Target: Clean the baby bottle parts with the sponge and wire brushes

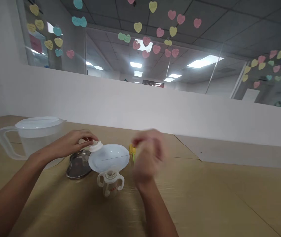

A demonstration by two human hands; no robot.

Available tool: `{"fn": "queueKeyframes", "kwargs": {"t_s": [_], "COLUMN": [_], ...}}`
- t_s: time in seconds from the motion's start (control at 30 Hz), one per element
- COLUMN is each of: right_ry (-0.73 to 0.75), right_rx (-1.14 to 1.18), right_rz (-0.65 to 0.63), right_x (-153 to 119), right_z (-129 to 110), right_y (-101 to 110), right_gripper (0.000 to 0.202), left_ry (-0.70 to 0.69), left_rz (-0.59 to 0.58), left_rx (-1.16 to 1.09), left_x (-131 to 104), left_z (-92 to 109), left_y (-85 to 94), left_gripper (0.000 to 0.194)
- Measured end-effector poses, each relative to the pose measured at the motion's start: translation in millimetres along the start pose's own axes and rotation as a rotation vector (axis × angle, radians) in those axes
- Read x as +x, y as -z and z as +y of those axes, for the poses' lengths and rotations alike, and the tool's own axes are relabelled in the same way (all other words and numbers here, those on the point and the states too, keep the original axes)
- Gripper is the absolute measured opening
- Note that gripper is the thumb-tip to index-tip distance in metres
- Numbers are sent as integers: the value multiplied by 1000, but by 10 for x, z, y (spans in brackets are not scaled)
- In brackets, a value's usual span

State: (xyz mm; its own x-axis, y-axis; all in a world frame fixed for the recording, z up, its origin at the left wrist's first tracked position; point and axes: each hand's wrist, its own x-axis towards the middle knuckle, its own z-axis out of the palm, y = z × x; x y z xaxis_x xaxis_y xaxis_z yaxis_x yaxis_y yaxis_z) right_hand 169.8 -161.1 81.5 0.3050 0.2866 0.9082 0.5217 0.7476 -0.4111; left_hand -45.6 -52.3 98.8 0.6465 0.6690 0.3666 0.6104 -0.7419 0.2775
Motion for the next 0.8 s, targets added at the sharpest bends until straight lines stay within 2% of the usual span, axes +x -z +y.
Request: {"fn": "queueKeyframes", "kwargs": {"t_s": [0.03,0.1,0.2,0.3,0.47,0.63,0.8], "right_ry": [-49,-162,-289,-292,-349,-460,-608], "right_rx": [27,4,25,96,150,312,500], "right_rz": [-53,-276,-627,-830,-859,-860,-854], "right_x": [-1,10,24,9,-28,-12,-22], "right_z": [14,74,183,228,257,318,349], "right_y": [-103,-307,-487,-510,-505,-561,-586], "right_gripper": [32,19,30,34,30,26,25], "left_ry": [-41,-112,-199,-225,-189,-192,-186], "left_rz": [-4,12,84,129,122,200,268], "left_rx": [-41,-94,-129,-160,-236,-222,-185], "left_x": [-5,-10,-10,-14,-44,-61,-32], "left_z": [100,247,314,270,230,249,256], "left_y": [-10,-29,-39,-14,62,99,47], "left_gripper": [35,36,35,31,28,29,29]}}
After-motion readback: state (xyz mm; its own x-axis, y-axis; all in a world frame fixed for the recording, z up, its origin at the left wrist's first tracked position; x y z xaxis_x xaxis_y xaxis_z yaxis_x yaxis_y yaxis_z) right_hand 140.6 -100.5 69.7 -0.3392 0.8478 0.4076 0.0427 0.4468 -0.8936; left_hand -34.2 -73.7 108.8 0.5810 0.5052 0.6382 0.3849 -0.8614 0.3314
